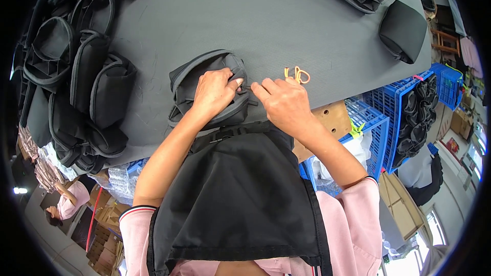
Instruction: Trim excess thread or material from black fabric pouches using small snips.
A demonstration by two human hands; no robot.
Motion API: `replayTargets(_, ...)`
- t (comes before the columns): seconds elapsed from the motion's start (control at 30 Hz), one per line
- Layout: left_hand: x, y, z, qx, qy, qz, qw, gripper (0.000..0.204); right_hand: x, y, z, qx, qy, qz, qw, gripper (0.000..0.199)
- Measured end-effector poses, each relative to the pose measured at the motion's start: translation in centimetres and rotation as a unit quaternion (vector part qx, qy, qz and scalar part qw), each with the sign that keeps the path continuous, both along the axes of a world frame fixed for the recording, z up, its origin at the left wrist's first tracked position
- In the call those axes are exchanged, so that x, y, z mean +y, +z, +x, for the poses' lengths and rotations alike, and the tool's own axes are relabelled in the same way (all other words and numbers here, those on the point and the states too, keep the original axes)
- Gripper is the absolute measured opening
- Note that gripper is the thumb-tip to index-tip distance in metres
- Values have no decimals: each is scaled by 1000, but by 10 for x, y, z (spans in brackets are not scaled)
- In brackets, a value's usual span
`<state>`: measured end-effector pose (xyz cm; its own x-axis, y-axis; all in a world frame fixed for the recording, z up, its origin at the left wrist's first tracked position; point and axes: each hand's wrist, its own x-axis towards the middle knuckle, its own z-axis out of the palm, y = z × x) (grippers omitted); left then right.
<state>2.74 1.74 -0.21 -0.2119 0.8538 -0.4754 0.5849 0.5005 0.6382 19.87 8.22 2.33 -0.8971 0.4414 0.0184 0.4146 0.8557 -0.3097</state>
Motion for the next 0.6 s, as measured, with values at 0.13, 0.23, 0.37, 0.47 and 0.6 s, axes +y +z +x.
replayTargets(0.13, 1, 0, -3, -4, 8, 1, 1000, 24, 2, 4, 2, 74, -49, -90, 992, 19)
replayTargets(0.23, 1, 2, -5, -16, 7, -18, 1000, 24, 7, 0, -2, 162, -209, -298, 917, 20)
replayTargets(0.37, -3, 3, 1, -1, -7, -11, 1000, 22, 23, -26, -28, 134, -320, -510, 787, 31)
replayTargets(0.47, -12, 7, 6, -1, -51, -22, 998, 24, 20, -37, -46, 133, -281, -576, 756, 29)
replayTargets(0.6, -27, 6, 7, 20, -78, 4, 997, 30, 15, -18, -51, 41, -246, -483, 839, 30)
